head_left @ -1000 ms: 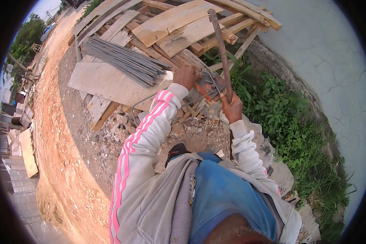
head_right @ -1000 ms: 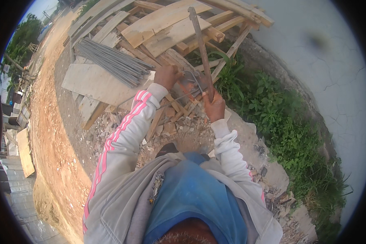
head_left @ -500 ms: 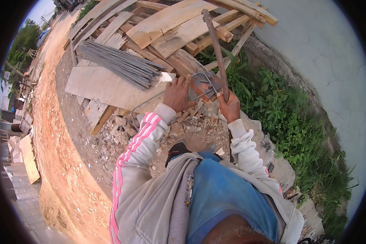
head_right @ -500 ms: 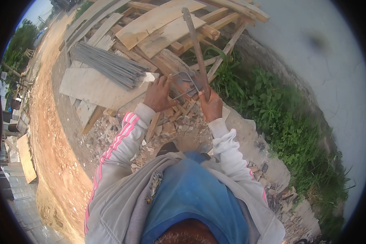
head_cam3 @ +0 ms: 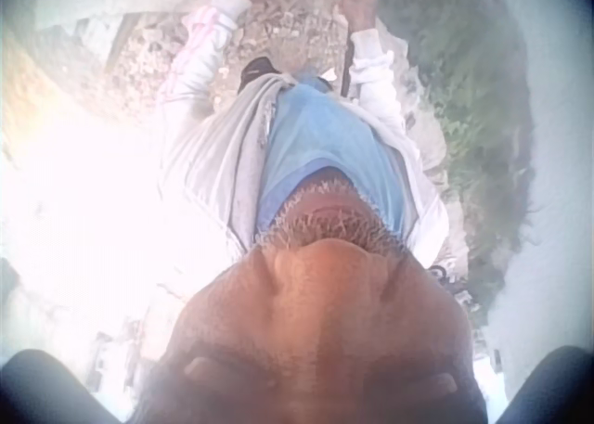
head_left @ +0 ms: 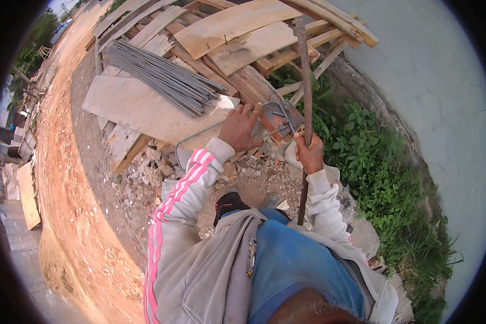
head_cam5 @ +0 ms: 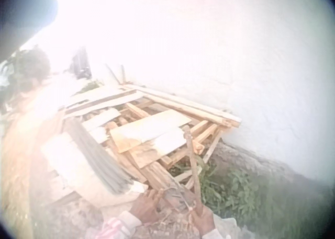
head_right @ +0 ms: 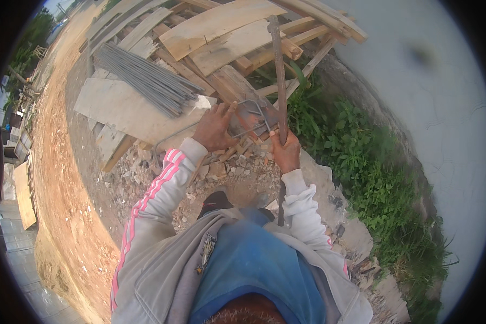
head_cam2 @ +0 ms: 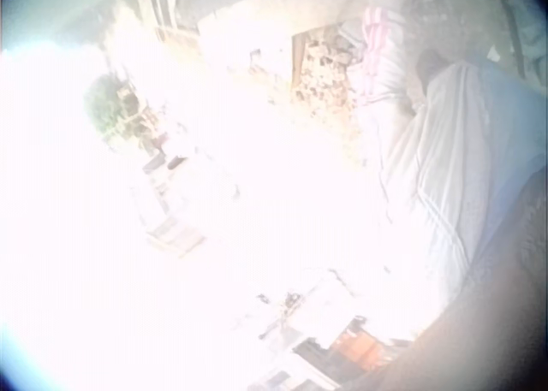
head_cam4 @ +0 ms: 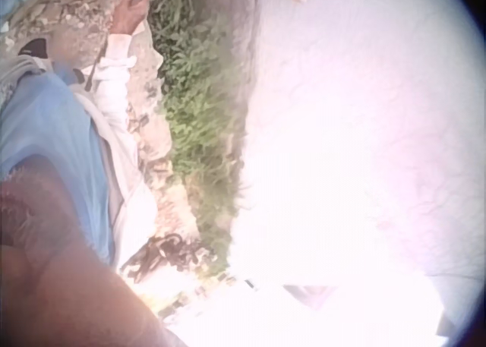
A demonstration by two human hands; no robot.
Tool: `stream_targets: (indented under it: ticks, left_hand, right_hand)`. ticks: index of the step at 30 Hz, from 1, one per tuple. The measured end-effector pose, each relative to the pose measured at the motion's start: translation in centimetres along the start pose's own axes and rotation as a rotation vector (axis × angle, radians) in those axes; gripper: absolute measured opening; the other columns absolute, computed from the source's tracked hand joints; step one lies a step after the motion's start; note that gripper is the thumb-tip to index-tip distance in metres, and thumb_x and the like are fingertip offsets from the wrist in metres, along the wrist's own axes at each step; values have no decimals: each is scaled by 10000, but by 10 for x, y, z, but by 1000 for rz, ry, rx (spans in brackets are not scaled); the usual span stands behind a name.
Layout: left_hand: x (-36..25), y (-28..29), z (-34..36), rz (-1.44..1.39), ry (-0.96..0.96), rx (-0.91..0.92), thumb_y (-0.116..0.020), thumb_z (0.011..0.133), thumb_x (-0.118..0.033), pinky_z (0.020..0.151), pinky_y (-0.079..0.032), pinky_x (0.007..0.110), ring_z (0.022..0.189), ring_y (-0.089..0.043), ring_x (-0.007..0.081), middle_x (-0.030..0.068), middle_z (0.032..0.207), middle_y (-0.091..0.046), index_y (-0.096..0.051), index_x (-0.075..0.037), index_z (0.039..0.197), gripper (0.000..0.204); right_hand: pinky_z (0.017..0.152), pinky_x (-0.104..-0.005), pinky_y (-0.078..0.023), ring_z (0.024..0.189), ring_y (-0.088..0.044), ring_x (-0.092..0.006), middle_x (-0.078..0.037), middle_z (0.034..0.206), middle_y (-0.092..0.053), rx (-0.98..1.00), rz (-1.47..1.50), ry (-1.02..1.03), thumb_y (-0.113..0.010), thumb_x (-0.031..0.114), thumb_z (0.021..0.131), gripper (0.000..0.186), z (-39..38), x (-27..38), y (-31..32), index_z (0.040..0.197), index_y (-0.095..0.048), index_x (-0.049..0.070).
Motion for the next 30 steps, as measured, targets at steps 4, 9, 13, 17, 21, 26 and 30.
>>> stream_targets:
  ticks: [4,9,13,17,21,26,30]
  left_hand:
    - [6,-4,1,-33,-42,-22,-813,661,-466,1040,-432,490,1215,-498,401,233,1300,-498,-355,25,1516,1088]
    - [9,-3,-1,-35,-35,-19,-812,654,-503,1055,-422,489,1223,-494,404,240,1318,-493,-360,23,1521,1110]
    - [8,-1,1,-90,-20,13,-818,642,-521,1057,-423,489,1217,-499,401,240,1301,-501,-363,12,1526,1128]
    - [9,-4,2,-100,-4,23,-816,641,-520,1056,-427,491,1206,-505,400,228,1287,-508,-365,-9,1532,1122]
    - [11,-4,2,-122,-5,12,-816,639,-496,1049,-435,494,1197,-512,396,220,1292,-507,-366,-21,1534,1109]
    - [13,-9,0,-105,-35,-61,-817,634,-469,1044,-442,493,1203,-511,396,226,1317,-494,-371,-24,1530,1096]
    - [13,-9,1,-107,-38,-72,-802,644,-429,1036,-445,482,1204,-513,406,230,1339,-500,-374,-25,1529,1063]
  right_hand:
    - [412,-271,-390,429,-482,-93,-24,606,-575,47,47,11,-664,206,1001,183,-2,7,3,967,-584,45]
    - [461,-274,-433,507,-535,-93,-21,642,-585,-41,-211,-21,-695,275,978,258,-20,13,50,993,-599,37]
    - [474,-288,-432,520,-520,-94,-7,632,-544,-102,-427,-11,-717,324,957,314,-67,1,130,1015,-628,29]
    - [503,-346,-429,516,-490,-141,-54,624,-537,-209,-731,31,-740,323,934,315,-109,-24,197,910,-656,20]
    - [539,-385,-432,522,-474,-211,-131,593,-511,-200,-954,-15,-764,363,901,374,-129,-31,248,811,-676,12]
    - [514,-417,-442,493,-538,-313,-174,572,-545,-85,-1127,89,-778,382,870,369,-117,-13,271,785,-711,29]
    - [498,-416,-427,486,-529,-303,-150,556,-534,77,-1168,80,-780,388,871,384,-78,-3,281,742,-706,35]
Point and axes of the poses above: each hand's wrist, its own z-axis towards the middle knuckle, its own y-axis out of the back of the hand, x = y × z, the point moved 2 cm from there along z, towards the middle knuckle
